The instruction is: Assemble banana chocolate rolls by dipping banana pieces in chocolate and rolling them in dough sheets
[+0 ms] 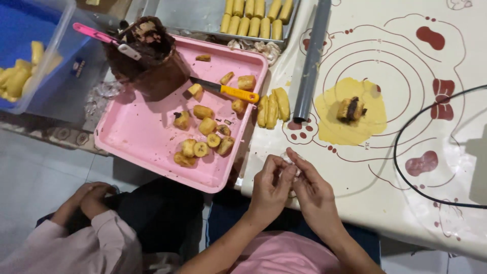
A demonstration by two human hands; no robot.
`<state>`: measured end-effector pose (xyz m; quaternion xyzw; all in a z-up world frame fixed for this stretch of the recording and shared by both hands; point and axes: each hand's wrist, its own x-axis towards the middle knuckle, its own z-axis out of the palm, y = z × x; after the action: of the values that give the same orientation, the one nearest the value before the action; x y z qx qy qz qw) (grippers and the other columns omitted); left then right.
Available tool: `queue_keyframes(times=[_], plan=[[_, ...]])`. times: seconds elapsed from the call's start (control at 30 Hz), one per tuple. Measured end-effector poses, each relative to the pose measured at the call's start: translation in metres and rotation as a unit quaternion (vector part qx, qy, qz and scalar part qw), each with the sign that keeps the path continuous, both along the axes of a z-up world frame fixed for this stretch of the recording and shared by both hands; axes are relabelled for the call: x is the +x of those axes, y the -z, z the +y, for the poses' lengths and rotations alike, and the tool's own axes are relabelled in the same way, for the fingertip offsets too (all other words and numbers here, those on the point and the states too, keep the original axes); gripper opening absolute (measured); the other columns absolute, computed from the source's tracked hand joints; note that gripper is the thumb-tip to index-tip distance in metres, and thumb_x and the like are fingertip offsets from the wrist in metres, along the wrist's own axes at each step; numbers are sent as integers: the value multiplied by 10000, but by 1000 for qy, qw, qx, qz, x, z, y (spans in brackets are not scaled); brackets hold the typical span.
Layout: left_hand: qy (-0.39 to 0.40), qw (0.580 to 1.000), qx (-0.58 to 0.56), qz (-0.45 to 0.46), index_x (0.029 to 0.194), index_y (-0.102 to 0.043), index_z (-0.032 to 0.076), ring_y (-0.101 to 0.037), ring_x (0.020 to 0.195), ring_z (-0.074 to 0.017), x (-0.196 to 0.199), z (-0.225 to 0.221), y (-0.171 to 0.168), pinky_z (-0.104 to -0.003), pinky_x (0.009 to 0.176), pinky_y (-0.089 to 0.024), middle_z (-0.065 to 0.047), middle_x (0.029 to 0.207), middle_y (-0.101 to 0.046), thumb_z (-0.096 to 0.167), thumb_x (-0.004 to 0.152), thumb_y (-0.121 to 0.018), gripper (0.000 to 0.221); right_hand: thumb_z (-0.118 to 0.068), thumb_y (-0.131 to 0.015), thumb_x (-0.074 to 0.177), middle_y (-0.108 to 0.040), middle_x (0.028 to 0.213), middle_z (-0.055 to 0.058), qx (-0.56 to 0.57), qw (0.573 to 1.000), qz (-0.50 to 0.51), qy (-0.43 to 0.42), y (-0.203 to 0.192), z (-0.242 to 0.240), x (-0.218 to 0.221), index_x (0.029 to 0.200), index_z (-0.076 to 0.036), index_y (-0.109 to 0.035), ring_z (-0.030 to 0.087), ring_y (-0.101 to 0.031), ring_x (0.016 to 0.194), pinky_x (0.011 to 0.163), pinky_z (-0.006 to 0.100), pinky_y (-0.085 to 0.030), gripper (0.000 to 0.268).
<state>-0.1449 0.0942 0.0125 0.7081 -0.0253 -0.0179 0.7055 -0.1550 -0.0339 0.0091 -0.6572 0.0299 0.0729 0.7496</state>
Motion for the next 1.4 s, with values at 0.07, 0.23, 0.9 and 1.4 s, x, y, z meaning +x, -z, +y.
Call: queue_keyframes(times=[0.07,0.23,0.9,1.4], plan=[[-6,1000,-9,-4,1063,-520,42,-480,688,-89,-3,0,-6,-244,620,-437,-17,843,-552,163,1037,-541,125,120,-543,893,-583,1508,133,-65,994,-87,-7,3,0,1,1376,24,-572,203,-621,1278,976,254,-519,493],[-39,999,-24,-20,1167,-488,50,-493,829,-100,-9,7,-6,-241,749,-459,-39,1006,-528,101,998,-566,193,48,-720,819,-789,1105,42,-246,953,-162,65,-2,6,6,1071,11,-745,59,-668,691,566,182,-522,256],[-288,899,-322,76,1159,-525,58,-684,801,-205,31,58,-46,-362,751,-635,-114,981,-642,90,1040,-485,129,-305,-771,853,-731,809,59,-568,709,-418,29,14,104,206,1030,-178,-784,295,-619,890,787,427,-459,219],[-309,840,-439,76,1177,-661,15,-676,1125,-318,58,87,-16,-507,999,-586,-181,1195,-696,69,951,-627,234,-439,-402,1042,-693,852,276,-431,883,-32,-182,-77,48,98,1177,-125,-503,581,-673,921,790,633,-488,357]])
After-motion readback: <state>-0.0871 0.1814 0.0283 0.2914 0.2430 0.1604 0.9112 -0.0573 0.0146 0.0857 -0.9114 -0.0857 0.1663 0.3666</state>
